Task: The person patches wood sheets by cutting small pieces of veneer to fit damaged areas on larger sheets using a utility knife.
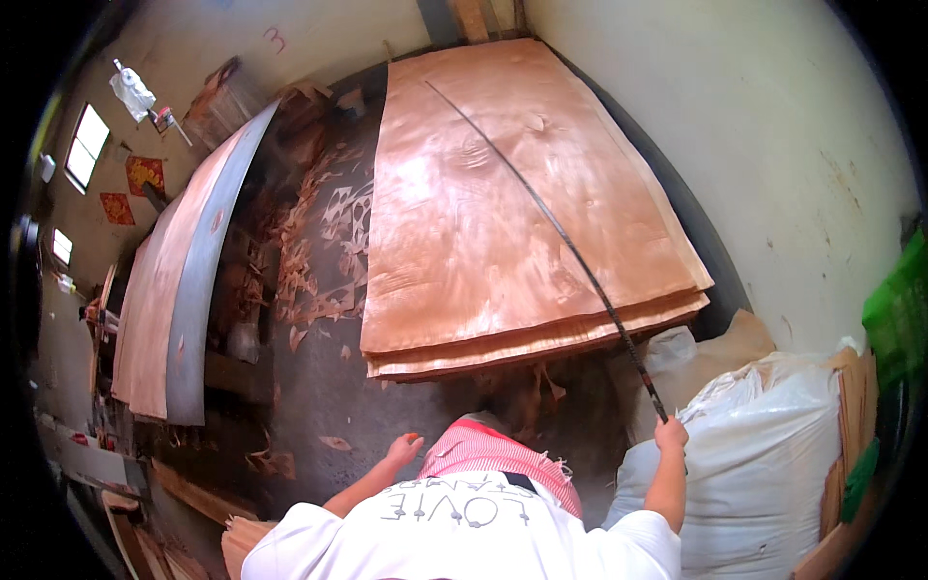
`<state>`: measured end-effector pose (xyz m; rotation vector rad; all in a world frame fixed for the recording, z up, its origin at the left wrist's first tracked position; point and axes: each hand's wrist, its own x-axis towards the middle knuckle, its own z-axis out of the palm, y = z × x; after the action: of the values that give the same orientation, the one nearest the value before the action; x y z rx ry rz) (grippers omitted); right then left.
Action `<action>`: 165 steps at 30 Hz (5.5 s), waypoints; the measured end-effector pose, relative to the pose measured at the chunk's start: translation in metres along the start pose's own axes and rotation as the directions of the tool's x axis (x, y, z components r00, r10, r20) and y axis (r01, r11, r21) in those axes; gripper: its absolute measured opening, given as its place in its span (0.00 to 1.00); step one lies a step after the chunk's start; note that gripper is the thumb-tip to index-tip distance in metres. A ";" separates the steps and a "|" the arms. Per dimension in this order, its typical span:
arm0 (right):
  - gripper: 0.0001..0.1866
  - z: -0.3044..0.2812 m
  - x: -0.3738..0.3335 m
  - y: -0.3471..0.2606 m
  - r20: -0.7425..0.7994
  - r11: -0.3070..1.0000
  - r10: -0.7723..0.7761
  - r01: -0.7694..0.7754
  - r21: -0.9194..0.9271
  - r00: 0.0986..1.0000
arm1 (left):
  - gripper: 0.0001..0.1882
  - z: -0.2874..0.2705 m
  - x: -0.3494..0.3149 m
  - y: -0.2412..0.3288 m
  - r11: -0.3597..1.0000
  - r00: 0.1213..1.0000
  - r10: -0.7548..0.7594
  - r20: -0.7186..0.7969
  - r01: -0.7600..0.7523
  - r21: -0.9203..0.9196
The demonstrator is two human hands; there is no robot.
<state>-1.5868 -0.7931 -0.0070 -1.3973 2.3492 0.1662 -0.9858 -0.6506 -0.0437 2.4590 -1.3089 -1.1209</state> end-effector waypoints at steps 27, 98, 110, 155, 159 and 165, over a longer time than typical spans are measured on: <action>0.20 0.143 -0.190 0.093 0.039 0.933 0.296 -0.297 0.202 0.954 | 0.25 -0.045 -0.007 -0.052 0.977 0.983 0.061 0.173 -0.094 0.193; 0.21 0.335 -0.506 -1.312 0.557 0.614 -0.783 0.200 0.763 0.278 | 0.23 -0.643 0.158 -0.701 0.483 0.244 -0.818 -0.521 -0.203 -0.852; 0.19 0.301 -0.575 -1.425 0.546 0.693 -0.700 0.255 0.674 0.460 | 0.32 -0.850 0.317 -0.796 0.763 0.333 -0.570 -0.751 0.554 -0.333; 0.16 0.292 -0.170 -1.679 0.553 0.739 -0.668 0.533 0.412 0.498 | 0.33 -1.085 0.814 -0.584 0.981 0.556 -0.177 -0.812 0.168 -0.099; 0.14 0.259 -0.142 -1.732 0.518 0.762 -0.637 0.568 0.312 0.570 | 0.37 -1.123 0.895 -0.557 0.878 0.572 -0.290 -0.767 0.479 0.025; 0.14 0.257 -0.086 -1.764 0.427 0.863 -0.493 0.364 0.351 0.758 | 0.40 -1.160 0.973 -0.515 0.910 0.725 -0.091 -0.682 0.339 0.239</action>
<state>0.0444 -1.5155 -0.0306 -1.5067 1.5141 0.0852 0.4646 -1.3207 0.0251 2.8991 -1.0548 0.0493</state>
